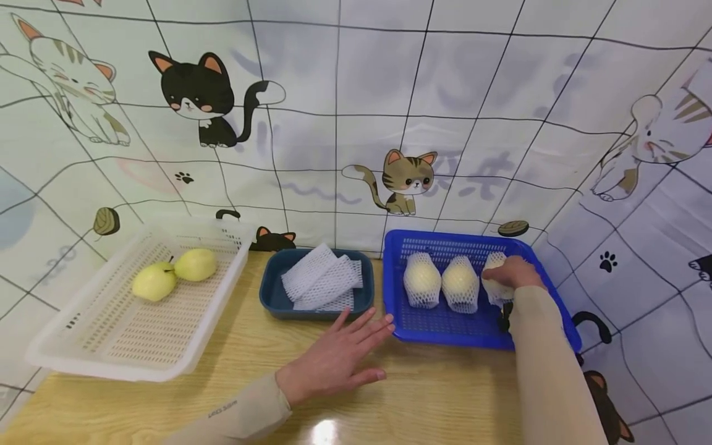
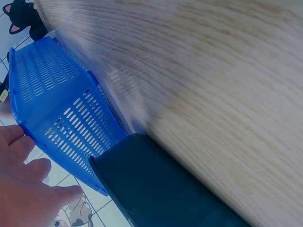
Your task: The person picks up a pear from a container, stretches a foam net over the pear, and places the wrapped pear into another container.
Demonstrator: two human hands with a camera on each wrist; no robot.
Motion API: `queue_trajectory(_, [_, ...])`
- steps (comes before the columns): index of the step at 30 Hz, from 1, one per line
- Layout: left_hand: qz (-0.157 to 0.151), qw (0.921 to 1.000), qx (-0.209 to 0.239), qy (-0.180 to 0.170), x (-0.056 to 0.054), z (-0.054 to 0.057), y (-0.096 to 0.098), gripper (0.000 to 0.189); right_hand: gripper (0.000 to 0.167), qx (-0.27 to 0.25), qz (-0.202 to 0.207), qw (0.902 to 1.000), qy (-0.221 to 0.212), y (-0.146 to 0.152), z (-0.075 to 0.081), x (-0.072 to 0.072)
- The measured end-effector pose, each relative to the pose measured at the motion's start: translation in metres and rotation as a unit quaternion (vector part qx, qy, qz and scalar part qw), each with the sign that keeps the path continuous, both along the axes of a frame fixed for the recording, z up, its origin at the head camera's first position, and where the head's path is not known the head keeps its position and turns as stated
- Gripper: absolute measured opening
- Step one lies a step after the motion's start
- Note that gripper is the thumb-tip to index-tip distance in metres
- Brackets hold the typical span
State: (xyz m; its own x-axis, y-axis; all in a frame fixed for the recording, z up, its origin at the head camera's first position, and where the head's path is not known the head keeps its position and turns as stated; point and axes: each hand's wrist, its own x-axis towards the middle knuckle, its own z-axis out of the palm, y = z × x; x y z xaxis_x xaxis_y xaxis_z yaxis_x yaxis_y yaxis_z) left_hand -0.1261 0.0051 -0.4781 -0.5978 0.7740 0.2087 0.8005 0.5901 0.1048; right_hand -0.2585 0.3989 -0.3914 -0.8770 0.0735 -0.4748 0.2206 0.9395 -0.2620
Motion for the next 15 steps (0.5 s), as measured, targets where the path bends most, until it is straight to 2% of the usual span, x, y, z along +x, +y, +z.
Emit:
queue_trajectory(8, [0.002,1.0,0.0,-0.005,0.0,-0.002,0.0,0.078,0.085,0.007,-0.027,0.9996,0.004,0.0,-0.02,-0.004])
queue_trajectory(15, [-0.003,1.0,0.005,-0.001,0.0,-0.001,0.0,0.078,0.086,0.012,-0.019,0.9997,0.002,0.001,-0.031,-0.007])
